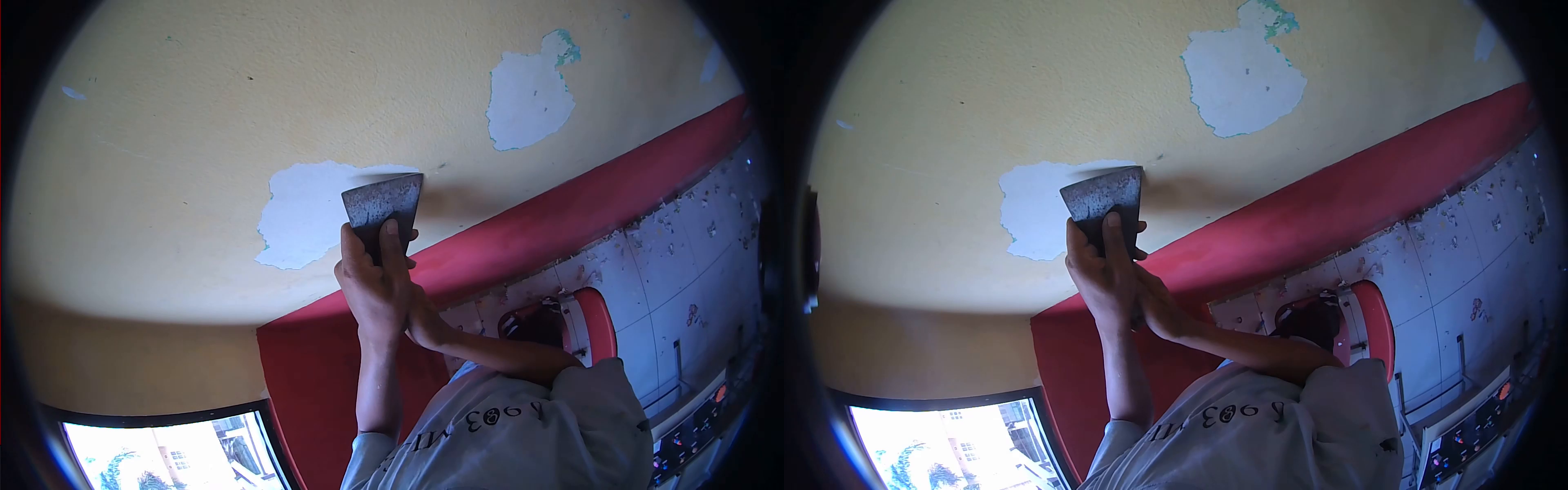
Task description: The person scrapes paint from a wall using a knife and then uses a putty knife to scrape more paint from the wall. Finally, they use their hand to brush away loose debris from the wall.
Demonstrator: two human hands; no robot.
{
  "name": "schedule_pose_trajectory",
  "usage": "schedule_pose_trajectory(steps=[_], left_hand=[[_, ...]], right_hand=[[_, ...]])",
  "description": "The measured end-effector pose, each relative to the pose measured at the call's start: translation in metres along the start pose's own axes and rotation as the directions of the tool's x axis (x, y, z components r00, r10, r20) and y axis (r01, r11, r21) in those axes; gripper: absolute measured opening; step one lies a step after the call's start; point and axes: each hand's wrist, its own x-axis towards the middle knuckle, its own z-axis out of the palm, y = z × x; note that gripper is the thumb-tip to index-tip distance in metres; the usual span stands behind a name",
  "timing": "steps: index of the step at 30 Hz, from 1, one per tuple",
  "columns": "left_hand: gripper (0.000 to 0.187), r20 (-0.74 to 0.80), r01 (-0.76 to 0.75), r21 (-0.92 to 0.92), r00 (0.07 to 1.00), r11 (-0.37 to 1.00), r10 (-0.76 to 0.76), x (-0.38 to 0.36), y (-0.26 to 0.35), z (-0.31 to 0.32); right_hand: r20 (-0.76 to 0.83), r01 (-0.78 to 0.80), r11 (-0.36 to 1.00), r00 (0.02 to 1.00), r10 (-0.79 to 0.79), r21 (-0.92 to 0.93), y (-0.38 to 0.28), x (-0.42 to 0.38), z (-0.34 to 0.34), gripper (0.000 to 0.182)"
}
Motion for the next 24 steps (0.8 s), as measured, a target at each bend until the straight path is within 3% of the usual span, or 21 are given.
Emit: schedule_pose_trajectory(steps=[6,9,12,24], left_hand=[[0.014,0.003,0.041,-0.045,0.999,0.998,-0.041,-0.003,-0.008,-0.001],[0.014,0.001,-0.017,-0.056,1.0,0.998,0.017,-0.001,-0.006,0.002],[0.014,-0.076,0.002,-0.089,0.997,0.996,-0.009,-0.006,-0.01,-0.001],[0.013,0.009,0.047,-0.165,0.999,0.985,-0.046,-0.002,-0.006,0.007]], right_hand=[[-0.042,-0.016,0.998,0.999,0.013,-0.059,0.003,0.001,-0.001,0.036],[-0.021,-0.03,0.997,0.999,0.029,-0.075,0.003,0.001,-0.006,0.035],[-0.019,-0.027,0.996,0.999,0.026,-0.08,-0.01,-0.001,0.003,0.035],[-0.059,-0.069,0.995,0.996,0.065,-0.069,-0.014,-0.007,-0.007,0.033]])
